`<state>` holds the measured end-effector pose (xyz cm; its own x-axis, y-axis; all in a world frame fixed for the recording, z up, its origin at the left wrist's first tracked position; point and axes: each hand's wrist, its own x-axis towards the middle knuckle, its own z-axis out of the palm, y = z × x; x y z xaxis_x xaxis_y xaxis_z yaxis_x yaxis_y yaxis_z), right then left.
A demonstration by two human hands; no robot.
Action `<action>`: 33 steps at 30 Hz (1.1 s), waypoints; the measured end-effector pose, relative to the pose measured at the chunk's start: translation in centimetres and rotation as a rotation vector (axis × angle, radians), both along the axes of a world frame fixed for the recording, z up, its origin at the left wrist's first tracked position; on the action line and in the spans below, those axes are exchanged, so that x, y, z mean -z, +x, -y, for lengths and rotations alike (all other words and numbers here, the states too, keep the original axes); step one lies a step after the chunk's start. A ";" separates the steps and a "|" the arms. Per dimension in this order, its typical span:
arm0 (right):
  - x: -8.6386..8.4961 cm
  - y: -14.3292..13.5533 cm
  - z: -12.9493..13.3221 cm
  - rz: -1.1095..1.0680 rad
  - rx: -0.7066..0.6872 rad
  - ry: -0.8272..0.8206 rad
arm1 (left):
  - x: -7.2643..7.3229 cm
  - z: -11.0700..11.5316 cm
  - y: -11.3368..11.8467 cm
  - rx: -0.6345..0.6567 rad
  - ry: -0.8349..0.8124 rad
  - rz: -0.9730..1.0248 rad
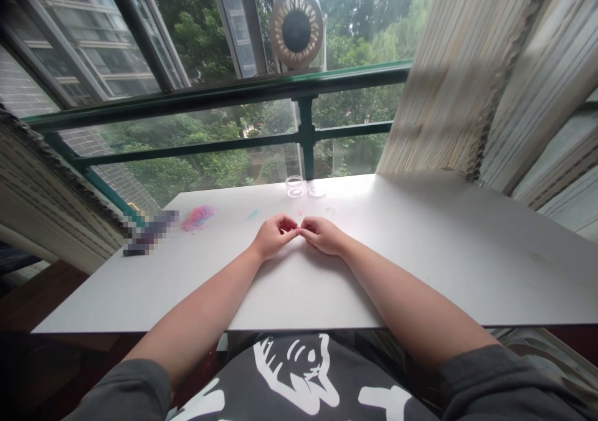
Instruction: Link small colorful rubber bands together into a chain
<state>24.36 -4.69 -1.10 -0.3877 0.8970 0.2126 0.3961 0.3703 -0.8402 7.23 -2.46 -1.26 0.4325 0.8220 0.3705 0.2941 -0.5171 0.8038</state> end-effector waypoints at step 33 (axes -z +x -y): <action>0.1 0.3 -0.4 0.064 0.081 0.187 | 0.0 -0.2 -0.3 0.001 -0.038 -0.028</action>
<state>24.66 -4.29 -1.21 -0.3336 0.8730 0.3558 0.4811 0.4822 -0.7321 6.95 -2.21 -1.25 0.4432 0.8349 0.3264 0.3166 -0.4864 0.8144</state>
